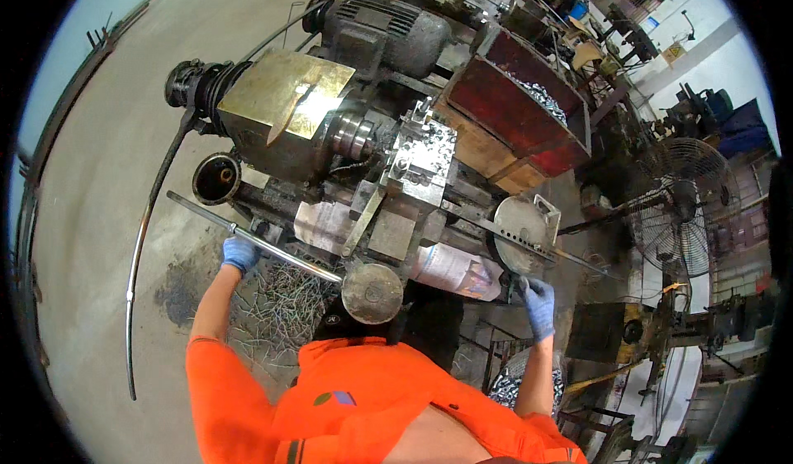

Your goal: The person operates a manual lathe machine by securing a metal component in the chuck, using a hand-held tool to shape the rotating part, and then placing the processed piece into a metal tray.

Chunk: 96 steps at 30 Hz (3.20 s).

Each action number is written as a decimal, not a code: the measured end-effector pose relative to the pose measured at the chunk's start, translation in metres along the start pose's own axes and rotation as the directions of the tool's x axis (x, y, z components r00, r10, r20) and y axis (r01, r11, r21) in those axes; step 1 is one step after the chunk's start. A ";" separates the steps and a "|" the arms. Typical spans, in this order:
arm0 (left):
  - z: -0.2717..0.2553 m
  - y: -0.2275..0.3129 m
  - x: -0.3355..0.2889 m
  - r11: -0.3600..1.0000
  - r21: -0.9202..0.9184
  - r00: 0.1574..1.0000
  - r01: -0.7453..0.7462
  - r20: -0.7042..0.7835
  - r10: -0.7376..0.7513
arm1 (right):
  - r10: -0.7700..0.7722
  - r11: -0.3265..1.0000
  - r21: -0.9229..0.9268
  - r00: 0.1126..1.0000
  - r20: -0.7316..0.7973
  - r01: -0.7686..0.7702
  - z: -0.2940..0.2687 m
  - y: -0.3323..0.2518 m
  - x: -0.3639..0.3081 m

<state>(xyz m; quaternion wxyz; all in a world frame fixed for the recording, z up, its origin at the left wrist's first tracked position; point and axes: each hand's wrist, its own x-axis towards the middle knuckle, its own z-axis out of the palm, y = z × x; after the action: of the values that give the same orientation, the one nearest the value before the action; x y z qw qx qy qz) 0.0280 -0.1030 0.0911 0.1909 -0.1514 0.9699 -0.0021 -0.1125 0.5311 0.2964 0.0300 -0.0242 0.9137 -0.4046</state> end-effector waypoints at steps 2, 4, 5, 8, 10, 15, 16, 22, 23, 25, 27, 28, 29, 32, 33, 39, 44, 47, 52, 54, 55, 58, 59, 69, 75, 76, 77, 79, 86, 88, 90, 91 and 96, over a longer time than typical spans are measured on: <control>0.007 0.008 0.004 0.986 -0.108 0.991 0.126 -0.027 -0.129 | -0.064 0.990 0.128 0.994 0.087 0.052 0.018 -0.052 0.009; 0.017 0.010 0.000 0.926 -0.281 0.959 0.253 -0.053 -0.279 | -0.127 0.968 0.241 0.967 0.222 0.072 0.038 -0.093 0.019; 0.003 0.015 -0.009 0.928 -0.276 0.966 0.250 0.007 -0.258 | -0.206 0.949 0.287 0.945 0.256 0.129 0.050 -0.121 0.021; -0.045 0.005 -0.045 0.923 -0.347 0.986 0.166 0.030 -0.166 | -0.279 0.883 0.462 0.883 0.378 0.081 0.081 -0.166 0.038; -0.053 -0.013 -0.059 0.910 -0.336 0.965 0.241 -0.012 -0.260 | -0.195 0.871 0.489 0.883 0.428 -0.044 0.099 -0.203 0.042; -0.058 -0.081 -0.097 0.671 -0.710 0.884 0.214 -0.151 -0.442 | -0.263 0.862 0.506 0.854 0.449 0.000 0.148 -0.233 0.064; -0.061 -0.085 -0.104 0.621 -0.757 0.878 0.206 -0.137 -0.458 | -0.297 0.803 0.594 0.841 0.451 -0.035 0.155 -0.229 0.070; -0.070 -0.099 -0.125 0.415 -0.901 0.860 0.125 -0.110 -0.498 | -0.329 0.583 0.805 0.875 0.356 -0.108 0.158 -0.216 0.068; -0.076 -0.096 -0.124 0.381 -0.918 0.857 0.109 -0.107 -0.503 | -0.299 0.581 0.791 0.852 0.429 -0.195 0.159 -0.222 0.067; -0.081 -0.091 -0.115 0.411 -0.909 0.884 0.070 -0.134 -0.448 | -0.215 0.600 0.742 0.834 0.508 -0.298 0.170 -0.226 0.070; -0.102 -0.078 -0.113 0.491 -0.870 0.893 0.046 -0.185 -0.411 | -0.190 0.632 0.715 0.835 0.517 -0.299 0.174 -0.225 0.073; -0.103 -0.080 -0.114 0.478 -0.878 0.893 0.028 -0.193 -0.407 | -0.211 0.634 0.720 0.833 0.512 -0.282 0.168 -0.226 0.068; -0.104 -0.082 -0.117 0.465 -0.885 0.891 0.011 -0.203 -0.406 | -0.234 0.635 0.725 0.828 0.509 -0.266 0.161 -0.225 0.066; -0.121 -0.092 -0.131 0.449 -0.894 0.862 -0.005 -0.231 -0.451 | -0.306 0.842 0.536 0.872 0.382 0.061 0.139 -0.216 0.079; -0.137 -0.096 -0.143 0.449 -0.893 0.841 -0.019 -0.257 -0.477 | -0.332 0.901 0.382 0.892 0.308 0.203 0.132 -0.227 0.083; -0.173 -0.144 -0.171 0.802 -0.584 0.555 0.128 -0.628 -0.546 | -0.713 0.525 -0.289 0.599 0.364 0.800 0.159 -0.314 0.095; -0.109 -0.209 -0.192 0.538 -0.584 0.571 0.608 -0.149 -0.807 | -0.604 0.411 -0.463 0.615 0.507 0.785 0.207 -0.321 0.118; -0.124 -0.098 -0.196 0.587 -0.532 0.526 0.610 -0.281 -0.802 | -0.549 0.432 -0.480 0.645 0.532 0.764 0.216 -0.308 0.134; -0.139 -0.018 -0.206 0.526 -0.554 0.508 0.646 -0.202 -0.837 | -0.528 0.481 -0.424 0.639 0.559 0.768 0.218 -0.308 0.133; -0.153 -0.018 -0.208 0.519 -0.556 0.532 0.649 -0.157 -0.832 | -0.587 0.492 -0.403 0.636 0.501 0.772 0.221 -0.303 0.136; -0.153 -0.020 -0.208 0.546 -0.541 0.546 0.640 -0.179 -0.818 | -0.614 0.492 -0.393 0.630 0.476 0.777 0.224 -0.298 0.139; -0.157 -0.027 -0.206 0.619 -0.485 0.621 0.618 -0.182 -0.763 | -0.651 0.507 -0.357 0.621 0.436 0.784 0.221 -0.300 0.136; -0.159 -0.028 -0.204 0.670 -0.430 0.627 0.605 -0.261 -0.734 | -0.659 0.515 -0.345 0.620 0.426 0.785 0.219 -0.303 0.133; -0.279 0.098 -0.142 0.666 -0.630 0.727 -0.398 -0.660 -0.190 | -0.844 0.370 -0.228 0.428 0.322 0.901 0.156 -0.305 0.069; -0.281 0.187 -0.099 0.487 -0.668 0.794 -0.563 -0.600 0.094 | -0.903 0.315 -0.073 0.322 0.285 0.946 0.122 -0.275 0.013; -0.279 0.195 -0.096 0.347 -0.755 0.826 -0.556 -0.548 0.131 | -0.895 0.327 -0.079 0.336 0.292 0.942 0.119 -0.269 0.012; -0.276 0.199 -0.095 0.210 -0.833 0.858 -0.512 -0.487 0.164 | -0.890 0.337 -0.088 0.347 0.296 0.938 0.117 -0.264 0.010; -0.268 0.211 -0.096 -0.209 -0.912 0.890 -0.352 -0.396 0.227 | -0.880 0.350 -0.100 0.363 0.305 0.931 0.107 -0.258 0.007; -0.228 0.232 -0.098 -0.683 -0.727 0.936 0.067 -0.192 0.296 | -0.817 0.577 0.263 0.540 0.202 0.774 0.114 -0.234 -0.005; -0.222 0.238 -0.099 -0.725 -0.671 0.936 0.155 -0.134 0.324 | -0.824 0.564 0.299 0.546 0.150 0.770 0.117 -0.227 -0.003; -0.231 0.241 -0.104 -0.740 -0.635 0.923 0.220 -0.109 0.368 | -0.813 0.577 0.328 0.564 0.145 0.748 0.116 -0.222 -0.001; -0.239 0.245 -0.108 -0.772 -0.599 0.911 0.212 -0.164 0.378 | -0.805 0.587 0.353 0.571 0.159 0.729 0.115 -0.222 -0.001; -0.238 0.256 -0.105 -0.770 -0.636 0.898 0.053 -0.306 0.315 | -0.785 0.616 0.333 0.592 0.185 0.713 0.109 -0.216 0.006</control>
<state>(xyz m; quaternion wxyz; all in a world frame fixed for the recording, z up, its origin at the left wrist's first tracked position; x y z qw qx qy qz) -0.0424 0.1595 0.3350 0.0204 -0.0290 0.3277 0.9441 -0.1056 0.3053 0.3830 0.0027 -0.4688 0.7480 -0.4698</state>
